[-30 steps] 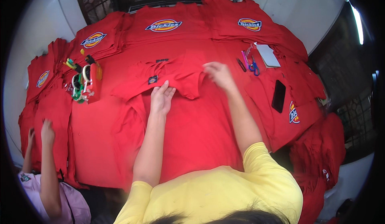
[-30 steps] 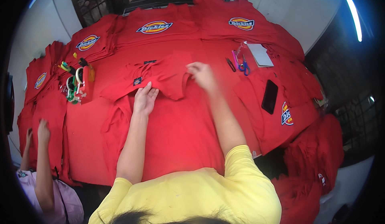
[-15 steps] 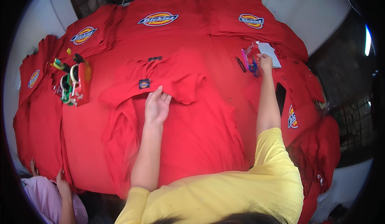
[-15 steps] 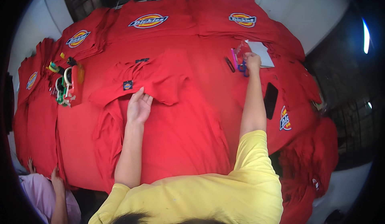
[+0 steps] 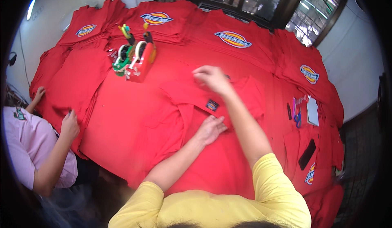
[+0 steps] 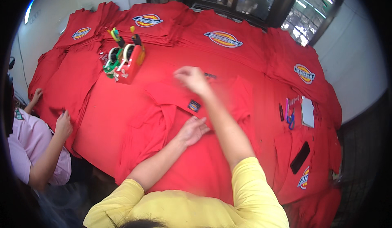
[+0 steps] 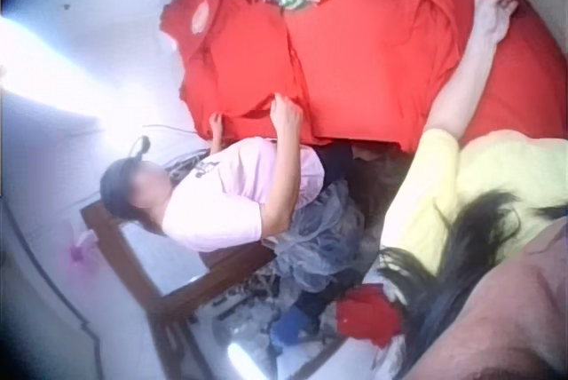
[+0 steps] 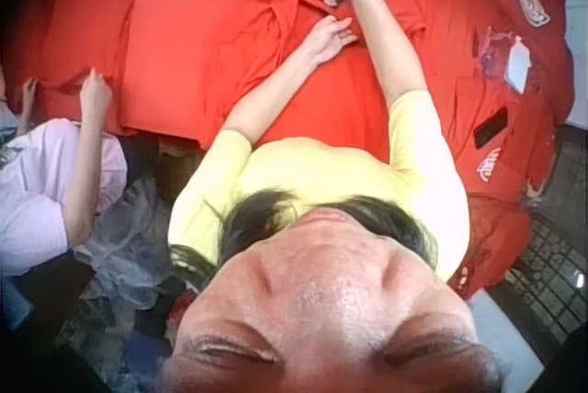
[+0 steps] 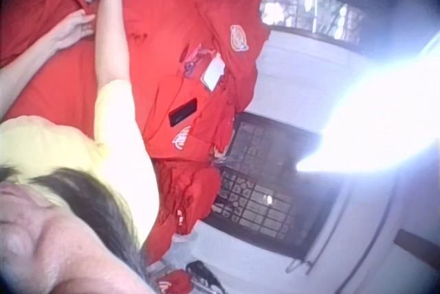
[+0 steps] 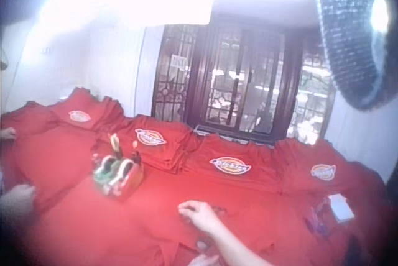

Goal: The person trims threads from a stack of red shirts using shears, folds several shirts, and places them onto a large pile on the table.

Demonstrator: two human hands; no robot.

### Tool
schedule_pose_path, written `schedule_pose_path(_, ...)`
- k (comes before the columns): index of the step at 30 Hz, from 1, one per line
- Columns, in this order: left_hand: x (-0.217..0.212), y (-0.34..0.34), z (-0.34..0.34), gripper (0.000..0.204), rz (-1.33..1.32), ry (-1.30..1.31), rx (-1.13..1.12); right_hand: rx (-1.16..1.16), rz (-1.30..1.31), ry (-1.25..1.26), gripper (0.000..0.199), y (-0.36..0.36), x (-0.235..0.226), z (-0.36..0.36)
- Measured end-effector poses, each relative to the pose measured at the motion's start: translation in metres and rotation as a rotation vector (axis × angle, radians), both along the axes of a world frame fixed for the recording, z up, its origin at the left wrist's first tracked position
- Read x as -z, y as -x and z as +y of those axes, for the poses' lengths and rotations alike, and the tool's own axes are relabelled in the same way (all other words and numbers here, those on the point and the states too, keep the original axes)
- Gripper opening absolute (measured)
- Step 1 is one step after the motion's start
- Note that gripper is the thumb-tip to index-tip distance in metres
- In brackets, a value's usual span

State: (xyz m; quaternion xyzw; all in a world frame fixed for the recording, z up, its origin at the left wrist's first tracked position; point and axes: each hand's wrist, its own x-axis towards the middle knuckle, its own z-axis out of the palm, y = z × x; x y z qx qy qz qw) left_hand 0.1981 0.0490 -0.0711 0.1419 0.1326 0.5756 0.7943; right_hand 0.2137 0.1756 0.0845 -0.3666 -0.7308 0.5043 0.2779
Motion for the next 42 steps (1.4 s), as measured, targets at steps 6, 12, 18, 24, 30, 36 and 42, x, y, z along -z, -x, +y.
schedule_pose_path(6,0.036,-0.020,-0.003,0.028,0.038,-0.100,0.204,0.151,-0.061,-0.527,0.046,0.182,0.050,-0.024)
schedule_pose_path(12,-0.008,-0.009,-0.014,0.034,0.103,0.072,0.211,0.084,-0.058,-0.430,0.038,0.239,0.071,-0.013)
schedule_pose_path(18,-0.016,-0.003,-0.011,0.020,-0.172,-0.172,0.208,0.069,-0.166,-0.581,0.025,0.186,0.066,0.044)
schedule_pose_path(24,-0.010,-0.015,0.002,0.031,0.047,-0.022,0.077,0.098,-0.236,-0.290,0.037,0.143,0.048,0.118)
schedule_pose_path(30,0.000,-0.021,0.004,0.032,0.017,-0.084,0.071,0.178,-0.294,-0.358,0.021,0.162,0.046,0.127)
schedule_pose_path(36,-0.015,-0.009,-0.003,0.034,0.049,0.005,0.056,0.172,-0.184,-0.279,0.010,0.170,0.031,0.115)
schedule_pose_path(42,-0.021,-0.010,-0.005,0.038,0.086,-0.043,0.099,0.344,-0.122,-0.238,0.011,0.157,0.062,0.130)
